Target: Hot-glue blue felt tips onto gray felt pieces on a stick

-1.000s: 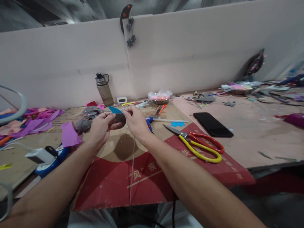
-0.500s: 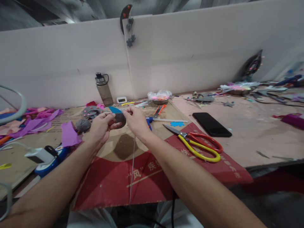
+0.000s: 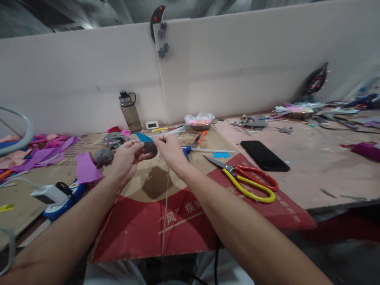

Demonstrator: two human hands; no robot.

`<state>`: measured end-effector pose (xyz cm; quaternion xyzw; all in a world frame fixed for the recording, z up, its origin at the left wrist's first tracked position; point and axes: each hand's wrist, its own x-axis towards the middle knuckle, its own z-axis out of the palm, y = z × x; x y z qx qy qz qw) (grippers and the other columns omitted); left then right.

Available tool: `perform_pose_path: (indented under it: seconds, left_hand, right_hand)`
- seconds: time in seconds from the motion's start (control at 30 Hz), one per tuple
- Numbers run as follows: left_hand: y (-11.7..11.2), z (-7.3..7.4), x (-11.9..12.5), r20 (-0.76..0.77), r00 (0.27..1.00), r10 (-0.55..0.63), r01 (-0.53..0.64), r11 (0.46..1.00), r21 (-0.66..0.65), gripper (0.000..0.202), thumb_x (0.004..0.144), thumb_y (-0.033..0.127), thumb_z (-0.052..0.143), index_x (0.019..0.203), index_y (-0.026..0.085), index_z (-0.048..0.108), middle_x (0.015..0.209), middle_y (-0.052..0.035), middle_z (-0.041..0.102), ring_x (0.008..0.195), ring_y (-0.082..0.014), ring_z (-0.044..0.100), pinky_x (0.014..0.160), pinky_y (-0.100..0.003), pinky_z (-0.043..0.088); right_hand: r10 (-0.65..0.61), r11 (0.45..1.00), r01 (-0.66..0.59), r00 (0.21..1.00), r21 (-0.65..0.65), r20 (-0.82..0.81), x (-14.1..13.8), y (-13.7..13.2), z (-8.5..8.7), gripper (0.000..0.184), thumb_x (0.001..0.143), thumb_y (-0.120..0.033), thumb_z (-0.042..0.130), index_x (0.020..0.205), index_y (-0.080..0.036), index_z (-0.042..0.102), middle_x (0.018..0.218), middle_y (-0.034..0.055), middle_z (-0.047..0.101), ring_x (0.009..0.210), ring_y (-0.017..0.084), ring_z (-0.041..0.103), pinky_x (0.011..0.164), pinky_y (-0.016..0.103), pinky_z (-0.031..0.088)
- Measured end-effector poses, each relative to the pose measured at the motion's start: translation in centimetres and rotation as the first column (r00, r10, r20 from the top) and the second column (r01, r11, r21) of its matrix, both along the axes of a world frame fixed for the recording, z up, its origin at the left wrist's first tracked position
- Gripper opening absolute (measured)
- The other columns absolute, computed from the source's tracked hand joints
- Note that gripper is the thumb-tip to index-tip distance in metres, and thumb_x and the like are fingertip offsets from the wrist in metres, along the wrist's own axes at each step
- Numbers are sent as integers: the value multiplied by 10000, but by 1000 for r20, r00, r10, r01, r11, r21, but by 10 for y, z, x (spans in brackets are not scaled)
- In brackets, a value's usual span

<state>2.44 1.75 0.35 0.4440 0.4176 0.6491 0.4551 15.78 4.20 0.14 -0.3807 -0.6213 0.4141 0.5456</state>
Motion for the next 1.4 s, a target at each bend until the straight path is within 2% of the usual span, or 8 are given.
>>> perform_pose_path:
  seconds: [0.2, 0.37, 0.5, 0.63, 0.87, 1.07, 1.27, 1.4]
  left_hand:
    - [0, 0, -1, 5, 999, -53, 53, 998, 22, 153, 635, 220, 663, 722, 141, 565, 683, 1, 568, 610, -102, 574, 623, -299, 553]
    - [1, 2, -4, -6, 992, -124, 124, 992, 2, 152, 647, 237, 658, 736, 146, 574, 727, -9, 597, 647, -111, 587, 620, -290, 550]
    - [2, 3, -5, 21, 992, -127, 126, 992, 11, 129, 650, 215, 653, 728, 141, 583, 709, -11, 606, 661, -117, 593, 616, -280, 547]
    - [2, 3, -3, 72, 989, -126, 127, 992, -4, 134, 650, 205, 653, 737, 128, 587, 722, -24, 631, 660, -125, 606, 616, -285, 546]
    - [0, 6, -2, 140, 978, -151, 162, 984, -70, 111, 651, 175, 645, 740, 128, 596, 640, -9, 615, 550, -92, 563, 525, -221, 527]
    - [-1, 5, -2, 177, 969, -169, 183, 981, -63, 121, 652, 171, 638, 759, 128, 603, 677, -17, 628, 575, -95, 571, 534, -220, 533]
    - [0, 3, -1, 189, 970, -155, 167, 985, -49, 122, 647, 179, 648, 740, 120, 596, 656, -7, 595, 547, -84, 538, 530, -232, 543]
    - [-1, 3, 0, 199, 967, -158, 173, 983, -61, 114, 654, 181, 642, 738, 119, 596, 642, -5, 583, 523, -75, 517, 514, -220, 539]
  right_hand:
    - [75, 990, -83, 995, -112, -72, 2, -3, 4, 248, 712, -364, 540, 572, -197, 422, 451, -82, 278, 400, 55, 221, 400, 218, 183]
    - [188, 949, -223, 968, -222, -167, 6, -7, 7, 243, 704, -338, 559, 585, -203, 395, 437, -96, 265, 368, 47, 200, 377, 214, 149]
    - [293, 911, -339, 933, -236, -209, 7, -8, 7, 246, 703, -332, 570, 600, -196, 392, 445, -103, 248, 374, 36, 178, 373, 197, 133]
    - [334, 881, -407, 897, -242, -290, 8, -8, 7, 283, 684, -354, 609, 614, -188, 391, 471, -106, 231, 391, 24, 145, 370, 183, 105]
    - [448, 791, -563, 800, -240, -399, 12, -7, 7, 328, 639, -341, 694, 620, -168, 415, 525, -96, 231, 432, 18, 118, 378, 176, 53]
    - [478, 748, -629, 733, -213, -484, 12, -7, 4, 254, 643, -277, 698, 641, -155, 475, 531, -85, 263, 438, 20, 134, 376, 172, 60]
    - [434, 760, -610, 733, -225, -524, 11, -10, 5, 206, 625, -234, 701, 646, -146, 516, 511, -84, 283, 433, 16, 145, 373, 160, 72]
    - [433, 749, -621, 723, -231, -538, 12, -11, 5, 199, 620, -219, 702, 648, -148, 518, 499, -88, 280, 431, 17, 137, 372, 162, 69]
